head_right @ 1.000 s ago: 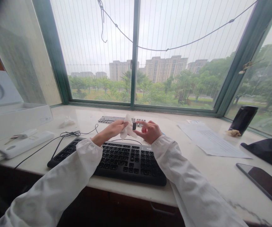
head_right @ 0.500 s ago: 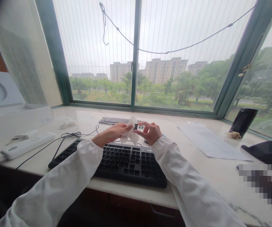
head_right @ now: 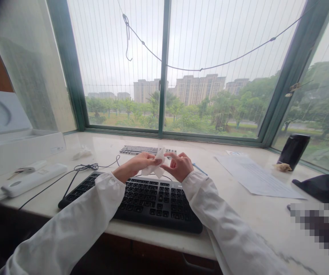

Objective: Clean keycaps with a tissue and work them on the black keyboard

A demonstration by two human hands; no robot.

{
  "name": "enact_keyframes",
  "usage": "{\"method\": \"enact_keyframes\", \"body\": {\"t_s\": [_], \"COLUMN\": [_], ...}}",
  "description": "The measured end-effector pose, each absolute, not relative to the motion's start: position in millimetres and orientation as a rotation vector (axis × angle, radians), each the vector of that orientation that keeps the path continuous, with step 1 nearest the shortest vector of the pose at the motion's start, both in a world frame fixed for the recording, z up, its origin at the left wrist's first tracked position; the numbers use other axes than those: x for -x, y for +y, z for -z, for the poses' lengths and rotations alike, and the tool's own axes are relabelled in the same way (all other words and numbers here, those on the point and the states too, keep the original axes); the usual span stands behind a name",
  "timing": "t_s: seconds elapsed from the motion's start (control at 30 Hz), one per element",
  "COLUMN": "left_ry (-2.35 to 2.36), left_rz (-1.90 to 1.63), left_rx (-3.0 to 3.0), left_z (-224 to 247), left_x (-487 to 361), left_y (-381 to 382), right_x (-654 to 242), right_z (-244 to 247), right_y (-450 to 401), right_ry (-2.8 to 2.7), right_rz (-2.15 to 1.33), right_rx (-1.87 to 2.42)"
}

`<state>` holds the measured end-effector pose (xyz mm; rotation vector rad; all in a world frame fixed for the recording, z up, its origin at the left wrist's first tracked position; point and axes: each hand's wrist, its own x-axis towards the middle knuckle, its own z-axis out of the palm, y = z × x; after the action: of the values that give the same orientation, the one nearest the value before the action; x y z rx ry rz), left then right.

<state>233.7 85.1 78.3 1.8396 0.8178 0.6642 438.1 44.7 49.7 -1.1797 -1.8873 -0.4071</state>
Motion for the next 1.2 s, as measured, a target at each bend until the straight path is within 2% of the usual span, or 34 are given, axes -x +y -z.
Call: {"method": "enact_keyframes", "body": {"t_s": [0.43, 0.6, 0.77, 1.0, 1.2], "left_ry": [0.754, 1.157, 1.591, 1.702, 1.715], "left_rz": [-0.783, -0.823, -0.607, -0.472, -0.354], "left_rx": [-1.785, -2.251, -2.647, -2.73, -2.73], "left_z": [-72.7, -75.5, -75.3, -80.5, -76.8], "left_x": [-240.8, -235.7, -230.1, -225.1, -222.5], "left_y": [92.0, 95.2, 94.8, 90.4, 91.6], "right_x": [-432.9, -436.1, -445.0, -468.0, -501.8], "right_z": [-61.0, -57.7, -59.0, -82.7, -75.2], "right_y": [34.7, 39.2, 44.7, -1.3, -69.2], "right_ry": [-1.783, -1.821, -1.893, -1.957, -2.112], "right_rz": [0.27, 0.209, 0.141, -0.34, -0.485], "right_rx": [1.184, 1.185, 1.239, 1.215, 1.434]}}
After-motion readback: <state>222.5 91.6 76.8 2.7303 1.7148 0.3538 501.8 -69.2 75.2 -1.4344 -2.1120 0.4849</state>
